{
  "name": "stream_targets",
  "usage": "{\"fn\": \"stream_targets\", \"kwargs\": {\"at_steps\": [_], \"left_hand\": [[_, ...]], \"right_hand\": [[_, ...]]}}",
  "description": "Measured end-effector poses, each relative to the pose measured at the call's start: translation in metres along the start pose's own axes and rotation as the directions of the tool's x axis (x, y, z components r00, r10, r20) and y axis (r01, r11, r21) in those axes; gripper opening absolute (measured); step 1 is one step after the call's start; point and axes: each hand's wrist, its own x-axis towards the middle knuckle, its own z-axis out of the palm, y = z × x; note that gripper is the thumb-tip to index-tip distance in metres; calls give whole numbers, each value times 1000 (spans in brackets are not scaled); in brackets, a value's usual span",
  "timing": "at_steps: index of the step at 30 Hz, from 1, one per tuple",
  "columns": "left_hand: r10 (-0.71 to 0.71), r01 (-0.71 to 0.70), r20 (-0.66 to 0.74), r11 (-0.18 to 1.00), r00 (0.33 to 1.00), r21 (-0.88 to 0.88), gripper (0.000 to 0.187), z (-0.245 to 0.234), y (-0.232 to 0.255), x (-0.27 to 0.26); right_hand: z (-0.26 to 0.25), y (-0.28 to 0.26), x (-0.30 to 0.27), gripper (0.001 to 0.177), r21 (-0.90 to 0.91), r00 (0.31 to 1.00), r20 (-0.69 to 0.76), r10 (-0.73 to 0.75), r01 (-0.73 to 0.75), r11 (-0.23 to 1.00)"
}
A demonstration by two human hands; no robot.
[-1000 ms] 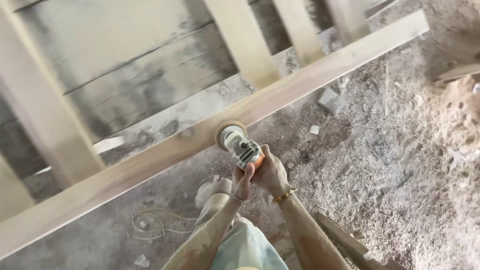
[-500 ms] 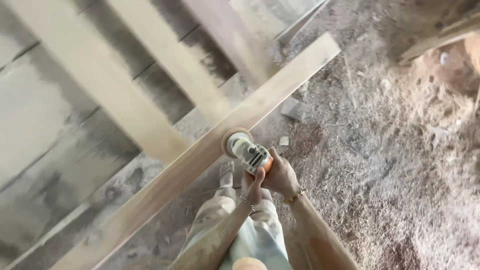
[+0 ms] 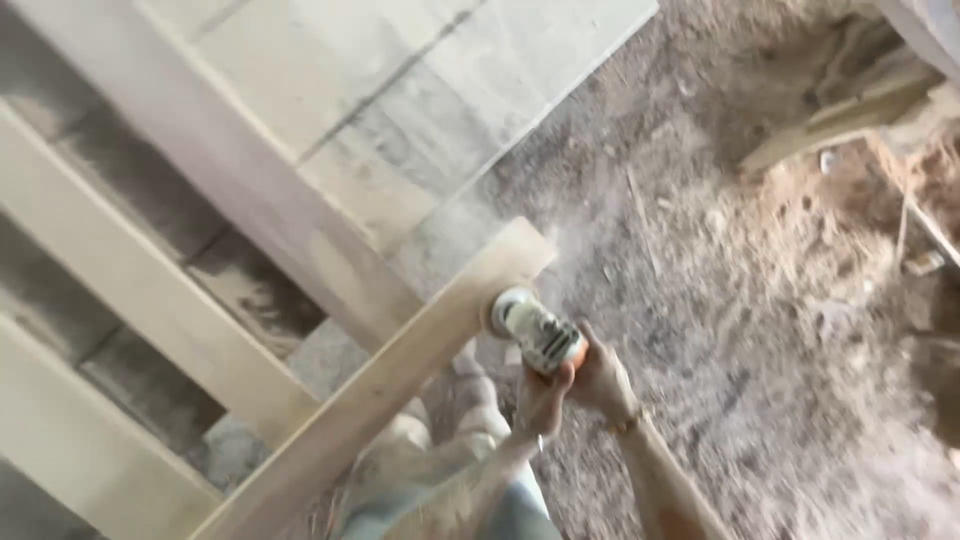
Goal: Using a power angle grinder with a sanding disc to smooth a wooden furniture frame.
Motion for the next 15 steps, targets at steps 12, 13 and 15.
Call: {"fn": "stream_targets", "kwargs": {"at_steps": [12,13,15], "left_hand": [[-448,456,-101,838,888,298,109,75,84,61],[-441,434,-36,863,897,258,107,71,109,63],[-422,414,-5,887,907,205,104,57,144,61]], "right_hand": [[-92,-18,60,62,-42,903,117,414,-412,910],[-101,-44,66,61,-78,849,192,492,-486,870],[-101,-75,78,60,-135,786,286,548,-533,835]]}}
